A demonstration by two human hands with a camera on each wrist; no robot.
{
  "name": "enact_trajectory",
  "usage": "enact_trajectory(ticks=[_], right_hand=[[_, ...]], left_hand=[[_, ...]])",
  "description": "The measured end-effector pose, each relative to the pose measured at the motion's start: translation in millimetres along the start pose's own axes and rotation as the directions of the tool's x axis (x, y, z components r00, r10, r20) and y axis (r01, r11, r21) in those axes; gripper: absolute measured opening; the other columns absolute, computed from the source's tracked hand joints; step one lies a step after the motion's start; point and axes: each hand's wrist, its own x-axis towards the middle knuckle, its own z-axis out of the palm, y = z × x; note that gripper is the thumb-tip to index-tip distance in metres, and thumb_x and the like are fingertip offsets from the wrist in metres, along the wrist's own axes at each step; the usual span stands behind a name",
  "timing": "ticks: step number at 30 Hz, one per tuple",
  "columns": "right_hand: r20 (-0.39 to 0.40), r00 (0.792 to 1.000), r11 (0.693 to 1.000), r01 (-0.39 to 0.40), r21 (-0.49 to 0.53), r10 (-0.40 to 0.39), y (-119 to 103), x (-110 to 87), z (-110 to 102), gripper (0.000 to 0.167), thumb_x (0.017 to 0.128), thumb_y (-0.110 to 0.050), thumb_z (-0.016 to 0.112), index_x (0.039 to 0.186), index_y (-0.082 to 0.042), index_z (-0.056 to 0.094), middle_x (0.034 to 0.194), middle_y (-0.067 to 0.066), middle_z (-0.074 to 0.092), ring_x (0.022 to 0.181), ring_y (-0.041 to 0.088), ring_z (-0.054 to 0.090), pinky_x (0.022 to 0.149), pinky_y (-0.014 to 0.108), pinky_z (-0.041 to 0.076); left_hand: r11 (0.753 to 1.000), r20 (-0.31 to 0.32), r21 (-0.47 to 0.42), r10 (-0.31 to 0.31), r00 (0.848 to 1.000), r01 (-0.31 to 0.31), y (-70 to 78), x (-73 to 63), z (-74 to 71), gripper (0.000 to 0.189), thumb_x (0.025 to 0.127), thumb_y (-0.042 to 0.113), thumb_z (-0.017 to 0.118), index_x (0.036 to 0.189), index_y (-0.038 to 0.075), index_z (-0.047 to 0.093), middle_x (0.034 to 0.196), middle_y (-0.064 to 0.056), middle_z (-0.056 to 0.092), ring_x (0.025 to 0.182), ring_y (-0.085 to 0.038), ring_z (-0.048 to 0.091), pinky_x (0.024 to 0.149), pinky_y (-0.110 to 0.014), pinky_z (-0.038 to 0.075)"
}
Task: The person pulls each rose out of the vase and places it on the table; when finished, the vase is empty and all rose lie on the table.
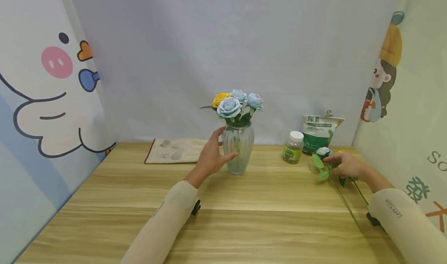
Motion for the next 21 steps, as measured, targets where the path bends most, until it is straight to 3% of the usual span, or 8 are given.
enact_trajectory(ticks=[6, 13, 16, 21], right_hand=[[0.007, 1.0, 0.999, -0.005, -0.041, 0.005, 3, -0.1, 1, 0.058, 0.08, -0.002, 0.07, 0.133, 0.013, 0.052, 0.13, 0.033, 0.056, 0.086, 0.02, 0.056, 0.061, 0.036, 0.051], [0.027, 0.999, 1.0, 0.023, -0.006, -0.023, 11, 3.3, 4, 0.058, 0.078, 0.003, 0.069, 0.132, 0.016, 0.051, 0.126, 0.03, 0.061, 0.051, 0.009, 0.041, 0.049, 0.029, 0.043], [0.03, 0.999, 1.0, 0.028, -0.004, -0.028, 10, 2.8, 5, 0.057, 0.079, 0.003, 0.069, 0.131, 0.017, 0.051, 0.125, 0.03, 0.061, 0.048, 0.008, 0.038, 0.048, 0.027, 0.043], [0.02, 0.999, 0.997, 0.045, -0.064, -0.044, 6, 0.6, 6, 0.055, 0.079, 0.002, 0.069, 0.129, 0.019, 0.051, 0.122, 0.032, 0.061, 0.055, 0.012, 0.047, 0.049, 0.029, 0.045]], left_hand=[[1.0, 0.002, 0.008, -0.004, 1.0, 0.004, -0.7, 0.4, 0.3, 0.094, 0.083, 0.034, 0.082, 0.155, 0.014, 0.025, 0.155, -0.012, 0.035, 0.115, -0.032, 0.062, 0.091, -0.046, 0.053], [1.0, 0.012, 0.013, -0.008, 1.0, 0.008, -0.2, 0.0, 0.6, 0.094, 0.084, 0.035, 0.081, 0.155, 0.014, 0.024, 0.156, -0.011, 0.034, 0.116, -0.031, 0.062, 0.092, -0.046, 0.053], [1.0, 0.012, 0.015, -0.01, 1.0, 0.01, -0.2, -0.6, 0.6, 0.094, 0.084, 0.035, 0.081, 0.156, 0.014, 0.024, 0.156, -0.011, 0.034, 0.116, -0.031, 0.062, 0.093, -0.046, 0.052], [1.0, 0.004, 0.018, 0.0, 1.0, 0.0, -0.4, -0.5, 0.3, 0.094, 0.084, 0.034, 0.081, 0.155, 0.013, 0.024, 0.156, -0.011, 0.035, 0.115, -0.031, 0.063, 0.093, -0.046, 0.052]])
